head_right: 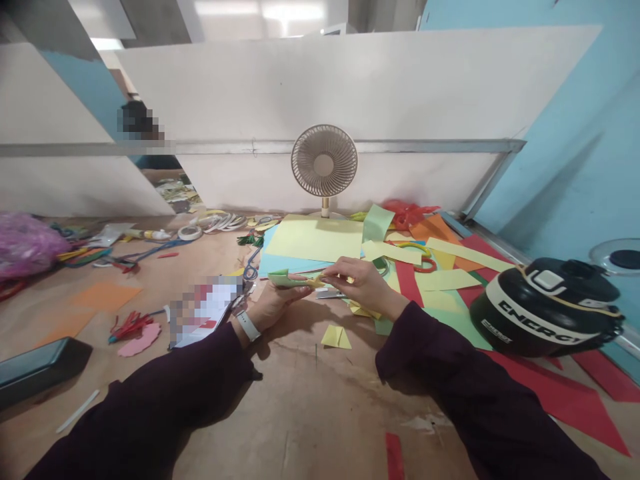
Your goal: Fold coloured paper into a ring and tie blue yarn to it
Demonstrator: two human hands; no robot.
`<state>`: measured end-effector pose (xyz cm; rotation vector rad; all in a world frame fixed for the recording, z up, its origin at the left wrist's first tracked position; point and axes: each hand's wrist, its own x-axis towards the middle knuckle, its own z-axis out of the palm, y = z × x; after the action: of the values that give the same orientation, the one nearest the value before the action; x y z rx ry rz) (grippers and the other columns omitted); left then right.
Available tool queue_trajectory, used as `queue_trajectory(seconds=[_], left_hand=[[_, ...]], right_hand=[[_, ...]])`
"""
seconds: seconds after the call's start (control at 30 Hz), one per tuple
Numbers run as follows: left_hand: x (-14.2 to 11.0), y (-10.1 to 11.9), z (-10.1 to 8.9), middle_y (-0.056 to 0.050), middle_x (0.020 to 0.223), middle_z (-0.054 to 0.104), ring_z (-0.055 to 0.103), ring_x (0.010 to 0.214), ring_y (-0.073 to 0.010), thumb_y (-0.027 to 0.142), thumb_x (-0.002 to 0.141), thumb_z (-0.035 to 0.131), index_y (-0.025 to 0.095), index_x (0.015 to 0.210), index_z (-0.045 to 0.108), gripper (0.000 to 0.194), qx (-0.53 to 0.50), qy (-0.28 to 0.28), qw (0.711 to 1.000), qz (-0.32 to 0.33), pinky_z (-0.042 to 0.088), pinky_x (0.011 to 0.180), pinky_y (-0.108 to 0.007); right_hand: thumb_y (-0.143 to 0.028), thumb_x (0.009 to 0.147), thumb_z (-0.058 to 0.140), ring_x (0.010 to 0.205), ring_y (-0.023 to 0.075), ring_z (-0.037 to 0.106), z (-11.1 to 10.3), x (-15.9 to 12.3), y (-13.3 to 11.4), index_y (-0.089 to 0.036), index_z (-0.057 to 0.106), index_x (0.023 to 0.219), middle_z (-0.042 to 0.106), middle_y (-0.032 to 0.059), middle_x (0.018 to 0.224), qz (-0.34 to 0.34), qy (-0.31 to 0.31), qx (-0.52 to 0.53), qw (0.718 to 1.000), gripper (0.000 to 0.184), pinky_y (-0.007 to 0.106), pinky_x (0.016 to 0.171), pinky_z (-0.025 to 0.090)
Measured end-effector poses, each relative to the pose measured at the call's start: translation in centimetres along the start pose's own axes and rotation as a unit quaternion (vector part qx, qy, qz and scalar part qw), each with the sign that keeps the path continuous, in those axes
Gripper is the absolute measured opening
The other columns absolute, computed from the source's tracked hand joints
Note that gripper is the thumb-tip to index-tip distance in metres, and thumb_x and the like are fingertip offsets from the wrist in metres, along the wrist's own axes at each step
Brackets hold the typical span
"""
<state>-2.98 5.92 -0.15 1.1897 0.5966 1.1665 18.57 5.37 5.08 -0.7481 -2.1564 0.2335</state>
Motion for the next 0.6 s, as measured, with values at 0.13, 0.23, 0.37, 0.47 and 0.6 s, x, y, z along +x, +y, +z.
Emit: queue_trajectory(seconds=[0.13,0.23,0.37,0.47,0.6], left_hand=[[-0.15,-0.09,-0.03,-0.008,0.100,0.074,0.065,0.097,-0.0246,0.024,0.068,0.081,0.017,0.092,0.076,0.025,0.015,0.003,1.000,-0.010,0.045,0.094,-0.043],[-0.20,-0.14,-0.05,-0.008,0.101,0.073,0.065,0.096,-0.0240,0.023,0.068,0.082,0.017,0.094,0.076,0.028,0.007,0.007,1.000,-0.017,0.045,0.094,-0.043],[-0.16,-0.07,-0.03,-0.008,0.100,0.073,0.064,0.096,-0.0228,0.022,0.068,0.082,0.016,0.093,0.076,0.027,0.000,0.007,1.000,-0.023,0.045,0.095,-0.041],[-0.14,0.00,-0.01,-0.008,0.099,0.073,0.065,0.095,-0.0215,0.022,0.067,0.082,0.015,0.090,0.076,0.025,0.000,0.007,1.000,-0.025,0.046,0.094,-0.039],[-0.19,-0.08,-0.03,-0.007,0.098,0.073,0.065,0.093,-0.0198,0.021,0.067,0.082,0.016,0.092,0.075,0.027,-0.008,0.010,0.999,-0.031,0.048,0.092,-0.036]], right_hand=[[-0.031,0.092,0.056,0.062,0.0140,0.060,-0.16,-0.01,0.21,-0.021,0.071,0.095,0.070,0.0055,0.079,0.003,-0.008,0.003,1.000,0.019,0.027,0.057,0.047],[-0.029,0.092,0.058,0.061,0.0135,0.059,-0.22,-0.05,0.37,-0.020,0.071,0.096,0.070,0.0052,0.078,-0.004,-0.008,0.001,1.000,0.017,0.026,0.055,0.046],[-0.028,0.092,0.058,0.066,0.0142,0.061,-0.26,-0.12,0.66,-0.021,0.072,0.096,0.070,0.0059,0.082,-0.007,-0.011,0.010,1.000,0.016,0.027,0.059,0.048],[-0.028,0.092,0.058,0.067,0.0135,0.062,-0.34,-0.14,0.86,-0.021,0.072,0.097,0.069,0.0052,0.081,-0.019,-0.016,0.019,1.000,0.016,0.026,0.059,0.050],[-0.022,0.092,0.058,0.069,0.0127,0.063,-0.46,-0.06,0.93,-0.020,0.071,0.096,0.066,0.0050,0.080,-0.064,-0.008,0.030,0.997,0.014,0.024,0.059,0.050]])
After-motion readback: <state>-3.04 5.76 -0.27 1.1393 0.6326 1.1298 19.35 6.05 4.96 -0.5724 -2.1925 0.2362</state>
